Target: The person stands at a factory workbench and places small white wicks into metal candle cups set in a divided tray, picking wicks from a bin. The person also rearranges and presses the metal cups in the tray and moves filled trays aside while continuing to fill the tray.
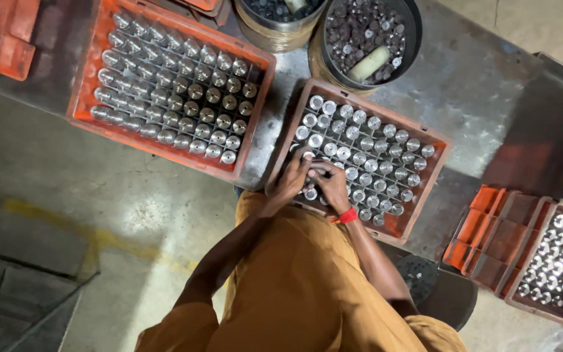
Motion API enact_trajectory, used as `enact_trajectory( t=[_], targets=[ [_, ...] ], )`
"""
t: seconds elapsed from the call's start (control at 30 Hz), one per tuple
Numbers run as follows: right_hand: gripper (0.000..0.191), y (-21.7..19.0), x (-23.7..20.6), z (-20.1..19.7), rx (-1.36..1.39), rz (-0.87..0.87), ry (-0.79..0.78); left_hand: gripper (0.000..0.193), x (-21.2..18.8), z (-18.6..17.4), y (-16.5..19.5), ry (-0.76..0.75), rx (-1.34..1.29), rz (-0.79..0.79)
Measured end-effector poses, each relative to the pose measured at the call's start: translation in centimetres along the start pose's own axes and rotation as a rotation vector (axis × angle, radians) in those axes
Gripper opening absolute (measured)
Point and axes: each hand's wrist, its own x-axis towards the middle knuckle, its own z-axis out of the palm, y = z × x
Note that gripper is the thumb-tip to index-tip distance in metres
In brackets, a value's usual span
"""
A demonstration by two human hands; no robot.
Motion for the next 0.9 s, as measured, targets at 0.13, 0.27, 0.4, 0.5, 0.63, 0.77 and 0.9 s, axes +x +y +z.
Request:
enact_trajectory(
  t=[0.13,0.27,0.4,0.5,0.63,0.77,0.9],
  targets=[
    [0.017,-0.2,0.6,-2.0,-0.039,-0.083,0.330,0.029,0.0,-0.2,-1.2,-0.053,-0.419,-0.190],
    [0.016,-1.6,1.3,-4.3,-0.222,-0.189,0.413,0.027,0.0,-1.9,-0.8,-0.009,-0.887,-0.318],
    [0.012,-3.1,2.5,-4.5,-0.902,-0.651,0.347,0.018,-0.1,-2.3,-0.3,-0.081,-0.943,-0.306],
    [0.019,-3.6,3.8,-4.1,-0.815,-0.218,0.337,0.013,-0.9,-2.2,0.6,-0.095,-0.909,-0.216],
    [0.019,-3.6,4.6,-4.6,-0.818,-0.251,0.330,0.016,-1.8,-2.0,2.1,-0.049,-0.846,-0.275],
    [0.018,-3.5,3.1,-4.1,-0.481,-0.254,0.360,0.013,-1.4,-1.4,2.3,-0.050,-0.564,-0.262],
    [0.024,-3.9,0.1,-1.3,-0.163,-0.108,0.191,0.019,0.2,0.4,0.5,0.040,-0.369,-0.094]
  ],
)
